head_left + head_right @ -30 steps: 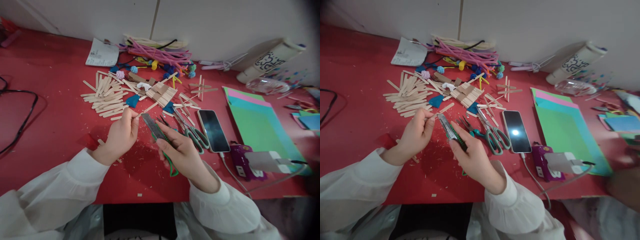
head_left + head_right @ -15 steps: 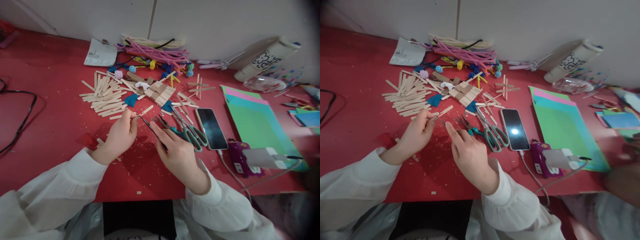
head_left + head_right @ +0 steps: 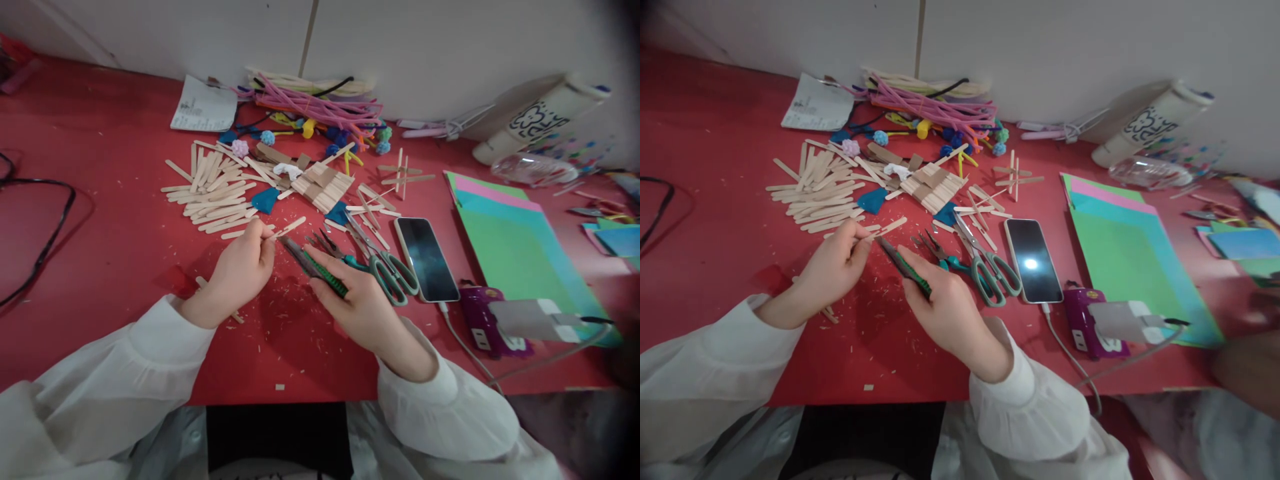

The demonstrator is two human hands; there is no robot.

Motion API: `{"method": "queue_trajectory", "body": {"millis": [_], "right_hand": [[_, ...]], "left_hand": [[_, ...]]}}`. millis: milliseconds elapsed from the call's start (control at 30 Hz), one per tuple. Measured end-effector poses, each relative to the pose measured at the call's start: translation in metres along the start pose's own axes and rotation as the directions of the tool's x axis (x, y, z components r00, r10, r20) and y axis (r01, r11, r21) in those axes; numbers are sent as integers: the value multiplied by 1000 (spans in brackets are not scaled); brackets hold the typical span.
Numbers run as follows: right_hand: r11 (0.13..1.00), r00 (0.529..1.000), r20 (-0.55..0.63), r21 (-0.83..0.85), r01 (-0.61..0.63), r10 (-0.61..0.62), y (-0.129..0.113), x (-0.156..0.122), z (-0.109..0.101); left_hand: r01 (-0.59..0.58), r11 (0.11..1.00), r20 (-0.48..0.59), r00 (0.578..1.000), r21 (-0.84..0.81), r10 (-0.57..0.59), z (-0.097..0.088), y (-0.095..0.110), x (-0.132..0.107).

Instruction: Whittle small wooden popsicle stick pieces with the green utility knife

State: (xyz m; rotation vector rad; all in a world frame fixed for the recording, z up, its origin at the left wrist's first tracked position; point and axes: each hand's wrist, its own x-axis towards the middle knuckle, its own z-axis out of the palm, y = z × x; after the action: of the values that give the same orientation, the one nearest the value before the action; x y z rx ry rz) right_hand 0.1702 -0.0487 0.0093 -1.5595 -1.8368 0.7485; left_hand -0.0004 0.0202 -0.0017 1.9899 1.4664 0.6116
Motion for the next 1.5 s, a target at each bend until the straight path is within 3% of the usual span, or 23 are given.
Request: {"method": "queue_trajectory", "body": {"millis": [100,200,567,1067,1400,1500], "right_hand": [[985,995,42,144,-100,95,0,3,-2],[976,990,25,162,-144,142,3,5,-3],[999,999,-24,27,24,-23,3,0,4],[997,998,-58,-71,23,-28,3,-1,6],[946,993,-89,-322,44,-77,-2,-7,11],[984,997,-69,-180,12,-25,-3,-7,9]], "left_hand": [[-9,1000,9,1000,13,9,-1,0,1],[-5,1000,2,1000,16,5,-1,-1,1],[-24,999,-27,999,-30,23,2,-2,-1],[-58,998,-35,998,17,59,3,-2,0],[-51,999,-41,998,13,51,5,-4,-2],[-61,998,-58,996,31,63,5,-4,-2]]}}
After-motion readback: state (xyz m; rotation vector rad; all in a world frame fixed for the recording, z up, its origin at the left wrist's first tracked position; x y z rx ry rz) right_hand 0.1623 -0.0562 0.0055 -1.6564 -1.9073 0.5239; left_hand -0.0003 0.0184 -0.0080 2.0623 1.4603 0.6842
